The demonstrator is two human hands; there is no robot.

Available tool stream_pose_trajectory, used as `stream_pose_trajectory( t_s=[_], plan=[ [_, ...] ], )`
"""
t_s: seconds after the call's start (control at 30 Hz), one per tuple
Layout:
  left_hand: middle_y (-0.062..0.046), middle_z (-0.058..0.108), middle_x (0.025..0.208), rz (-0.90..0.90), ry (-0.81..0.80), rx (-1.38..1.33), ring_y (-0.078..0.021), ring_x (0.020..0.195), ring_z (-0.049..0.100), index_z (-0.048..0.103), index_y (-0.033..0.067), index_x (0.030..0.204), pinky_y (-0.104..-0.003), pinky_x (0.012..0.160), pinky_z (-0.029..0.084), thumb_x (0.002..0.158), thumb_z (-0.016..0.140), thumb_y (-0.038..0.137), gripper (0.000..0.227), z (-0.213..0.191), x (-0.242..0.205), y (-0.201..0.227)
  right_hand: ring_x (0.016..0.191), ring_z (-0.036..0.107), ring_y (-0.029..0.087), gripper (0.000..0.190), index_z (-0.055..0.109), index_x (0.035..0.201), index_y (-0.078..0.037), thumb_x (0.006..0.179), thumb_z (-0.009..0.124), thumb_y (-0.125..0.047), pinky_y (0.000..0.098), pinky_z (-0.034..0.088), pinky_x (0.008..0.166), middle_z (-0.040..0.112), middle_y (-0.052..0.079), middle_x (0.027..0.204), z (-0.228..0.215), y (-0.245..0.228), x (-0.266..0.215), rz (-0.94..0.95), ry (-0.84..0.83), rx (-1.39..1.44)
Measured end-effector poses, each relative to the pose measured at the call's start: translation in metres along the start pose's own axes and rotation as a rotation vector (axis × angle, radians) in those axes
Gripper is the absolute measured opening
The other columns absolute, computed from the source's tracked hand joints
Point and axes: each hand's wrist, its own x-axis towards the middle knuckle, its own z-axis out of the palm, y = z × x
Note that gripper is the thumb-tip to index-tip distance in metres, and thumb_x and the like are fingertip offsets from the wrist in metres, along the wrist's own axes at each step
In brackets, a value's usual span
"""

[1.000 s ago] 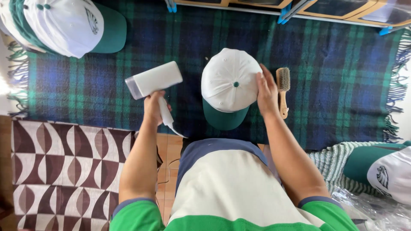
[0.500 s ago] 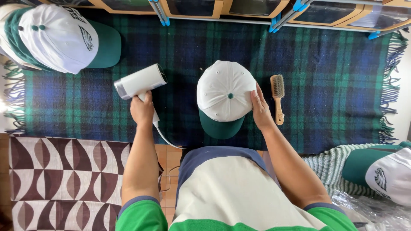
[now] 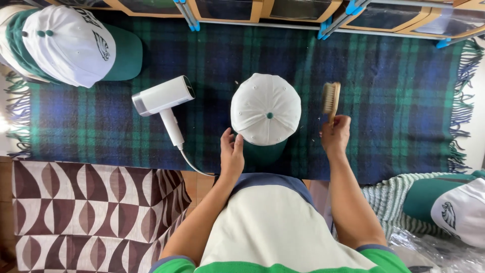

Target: Using a handheld steamer and a brush to clean and remove wrinkles from a baseball cap.

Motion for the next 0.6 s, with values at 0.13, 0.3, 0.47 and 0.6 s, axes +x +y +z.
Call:
stream_pose_trajectory(
  t_s=[0.13,0.3,0.47,0.6],
  plan=[
    [-0.020,0.051,0.145,0.378,0.220,0.085,-0.0395,0.130,0.056,0.041,0.0119,0.154,-0.052,0.106,0.048,0.105,0.061,0.030,0.056,-0.006,0.000,0.023,0.060,0.071,0.028,0.038,0.048,0.134,-0.012,0.101,0.065,-0.010,0.0354,0.060,0.052,0.070,0.021,0.113,-0.038,-0.129,-0.074,-0.193,-0.022,-0.059],
    [-0.015,0.056,0.145,0.644,0.137,-0.126,-0.0333,0.139,0.051,0.042,0.0080,0.153,-0.046,0.116,0.040,0.113,0.045,0.021,0.042,0.001,0.032,0.066,0.066,0.064,0.017,0.040,0.071,0.137,-0.031,0.098,0.064,-0.028,0.0263,0.055,0.059,0.064,-0.003,0.087,-0.034,-0.193,-0.129,-1.196,0.077,-0.620],
    [-0.013,0.065,0.138,0.631,0.023,-0.079,-0.0334,0.133,0.058,0.059,0.0115,0.142,-0.047,0.114,0.044,0.111,0.050,0.028,0.036,0.006,0.067,0.101,0.088,0.068,0.040,0.046,0.062,0.147,-0.015,0.102,0.065,-0.020,0.0489,0.057,0.069,0.069,0.020,0.120,-0.025,-0.157,-0.038,-0.897,0.017,-0.480],
    [-0.012,0.069,0.132,0.543,-0.239,0.021,-0.0352,0.128,0.061,0.070,0.0182,0.131,-0.049,0.111,0.047,0.107,0.058,0.036,0.032,-0.002,0.103,0.119,0.091,0.069,0.034,0.043,0.063,0.144,-0.002,0.102,0.066,-0.011,0.0383,0.056,0.070,0.069,0.017,0.137,-0.044,-0.181,-0.069,-1.062,0.044,-0.363]
  ],
)
